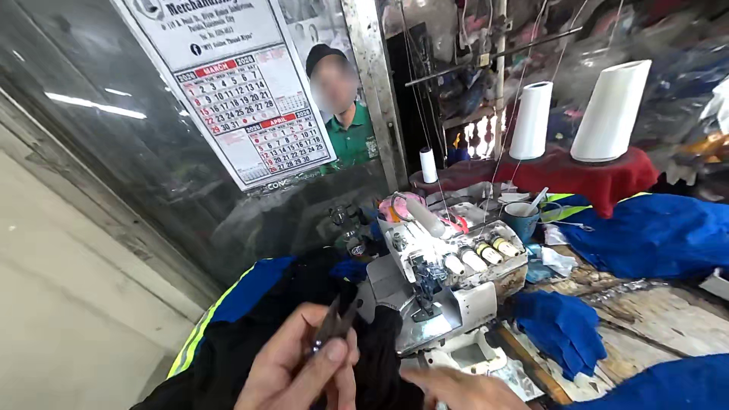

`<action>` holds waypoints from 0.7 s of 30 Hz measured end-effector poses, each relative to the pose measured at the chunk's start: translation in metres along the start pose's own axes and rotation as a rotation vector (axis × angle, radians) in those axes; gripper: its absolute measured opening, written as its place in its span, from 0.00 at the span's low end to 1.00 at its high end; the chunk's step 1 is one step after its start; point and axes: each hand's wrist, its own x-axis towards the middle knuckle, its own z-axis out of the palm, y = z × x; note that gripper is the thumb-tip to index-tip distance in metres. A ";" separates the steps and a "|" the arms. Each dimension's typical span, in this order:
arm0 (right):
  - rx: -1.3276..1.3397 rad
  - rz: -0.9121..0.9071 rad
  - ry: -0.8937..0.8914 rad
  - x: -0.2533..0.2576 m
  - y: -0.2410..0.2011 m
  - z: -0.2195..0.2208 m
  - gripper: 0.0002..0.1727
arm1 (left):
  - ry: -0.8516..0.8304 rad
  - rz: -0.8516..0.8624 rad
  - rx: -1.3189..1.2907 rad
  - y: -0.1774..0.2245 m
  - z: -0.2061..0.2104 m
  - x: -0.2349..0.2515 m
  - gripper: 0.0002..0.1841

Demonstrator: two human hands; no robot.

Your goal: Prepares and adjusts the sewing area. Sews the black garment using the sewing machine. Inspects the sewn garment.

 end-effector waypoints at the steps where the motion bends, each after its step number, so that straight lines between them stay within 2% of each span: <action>1: -0.055 0.011 0.018 0.022 -0.005 -0.002 0.31 | -0.069 -0.018 0.098 0.003 -0.014 0.009 0.11; 3: -0.139 0.062 -0.009 0.056 -0.007 0.000 0.35 | -0.213 -0.136 0.294 -0.010 -0.029 0.032 0.15; 5: -0.167 0.087 -0.012 0.070 -0.007 0.005 0.26 | -0.319 -0.233 0.480 -0.034 -0.036 0.056 0.16; 7: -0.168 0.058 0.061 0.070 -0.006 0.012 0.16 | -0.354 -0.250 0.593 -0.049 -0.039 0.078 0.16; 8: -0.170 0.047 0.086 0.069 -0.006 0.016 0.14 | -0.367 -0.247 0.599 -0.051 -0.037 0.087 0.17; 11: -0.190 0.095 0.079 0.066 -0.005 0.024 0.20 | -0.471 -0.319 0.641 -0.052 -0.035 0.113 0.20; 16: -0.192 0.055 0.187 0.070 -0.002 0.030 0.13 | -0.557 -0.418 0.994 -0.054 -0.036 0.144 0.23; 21: -0.053 0.035 0.325 0.062 -0.003 0.038 0.14 | -0.632 -0.415 1.012 -0.060 -0.029 0.149 0.24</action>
